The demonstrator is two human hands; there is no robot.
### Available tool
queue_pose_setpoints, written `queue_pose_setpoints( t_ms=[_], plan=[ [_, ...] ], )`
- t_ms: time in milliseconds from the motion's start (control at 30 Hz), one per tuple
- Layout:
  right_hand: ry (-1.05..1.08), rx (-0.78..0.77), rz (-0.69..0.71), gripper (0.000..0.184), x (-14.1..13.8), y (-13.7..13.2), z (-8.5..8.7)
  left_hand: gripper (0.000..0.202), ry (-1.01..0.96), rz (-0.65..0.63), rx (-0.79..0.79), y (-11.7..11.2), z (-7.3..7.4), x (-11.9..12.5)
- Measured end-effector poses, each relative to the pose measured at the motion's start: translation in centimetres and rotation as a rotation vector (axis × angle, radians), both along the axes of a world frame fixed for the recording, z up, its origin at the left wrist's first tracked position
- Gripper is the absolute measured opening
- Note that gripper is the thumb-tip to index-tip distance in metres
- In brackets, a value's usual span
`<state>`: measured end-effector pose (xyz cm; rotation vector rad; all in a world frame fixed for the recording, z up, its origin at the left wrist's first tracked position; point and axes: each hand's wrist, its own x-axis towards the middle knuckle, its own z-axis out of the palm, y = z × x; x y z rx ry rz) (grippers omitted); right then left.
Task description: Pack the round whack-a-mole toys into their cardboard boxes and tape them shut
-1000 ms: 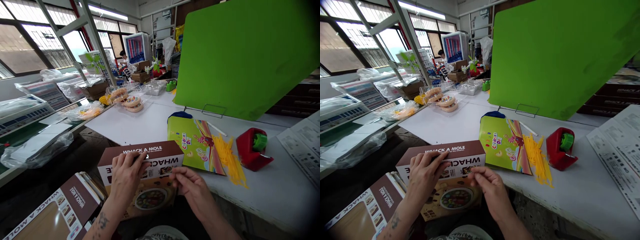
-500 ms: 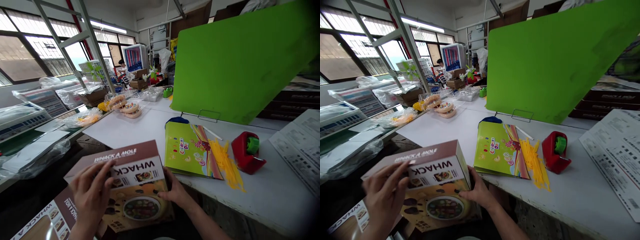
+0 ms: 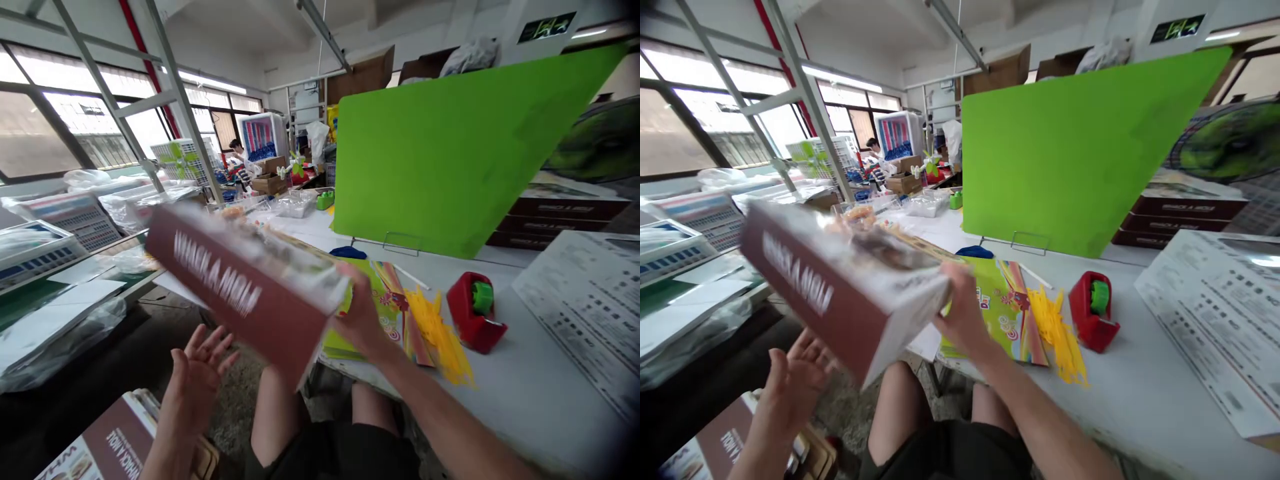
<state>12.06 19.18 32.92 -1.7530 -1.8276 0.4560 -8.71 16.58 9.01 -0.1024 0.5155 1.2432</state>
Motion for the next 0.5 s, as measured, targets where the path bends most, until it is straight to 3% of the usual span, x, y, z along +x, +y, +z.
queue_pose_setpoints(
  t_ms=[67, 100, 133, 200, 233, 300, 400, 500],
  plan=[
    [-0.110, -0.014, 0.091, 0.043, 1.6, -2.9, -4.2, 0.080, -0.168, -0.161, -0.070, -1.0, -1.2, 1.2],
    [-0.186, -0.030, 0.143, 0.044, 2.3, -4.5, -6.1, 0.076, -0.218, -0.248, -0.131, -1.7, -1.7, 1.7],
    [-0.415, -0.044, 0.253, 0.053, 2.8, -6.1, -7.6, 0.071, -0.241, -0.327, -0.204, -2.5, -2.3, 2.4],
    [-0.731, -0.096, 0.437, 0.065, 3.9, -8.5, -9.4, 0.059, -0.232, -0.444, -0.342, -3.8, -3.3, 3.5],
    [-0.814, -0.124, 0.481, 0.067, 4.5, -9.2, -9.5, 0.057, -0.211, -0.471, -0.389, -4.3, -3.7, 4.1],
    [-0.870, -0.123, 0.443, 0.063, 6.3, -9.6, -8.1, 0.053, -0.170, -0.466, -0.441, -4.8, -4.2, 4.7],
    [-0.868, -0.021, 0.187, 0.047, 10.8, -8.6, -3.7, 0.044, -0.122, -0.387, -0.477, -4.6, -4.6, 4.3],
    [-0.880, -0.267, 0.014, 0.051, 16.5, -8.0, 0.6, 0.045, -0.107, -0.341, -0.513, -4.0, -4.6, 2.5]
  ],
)
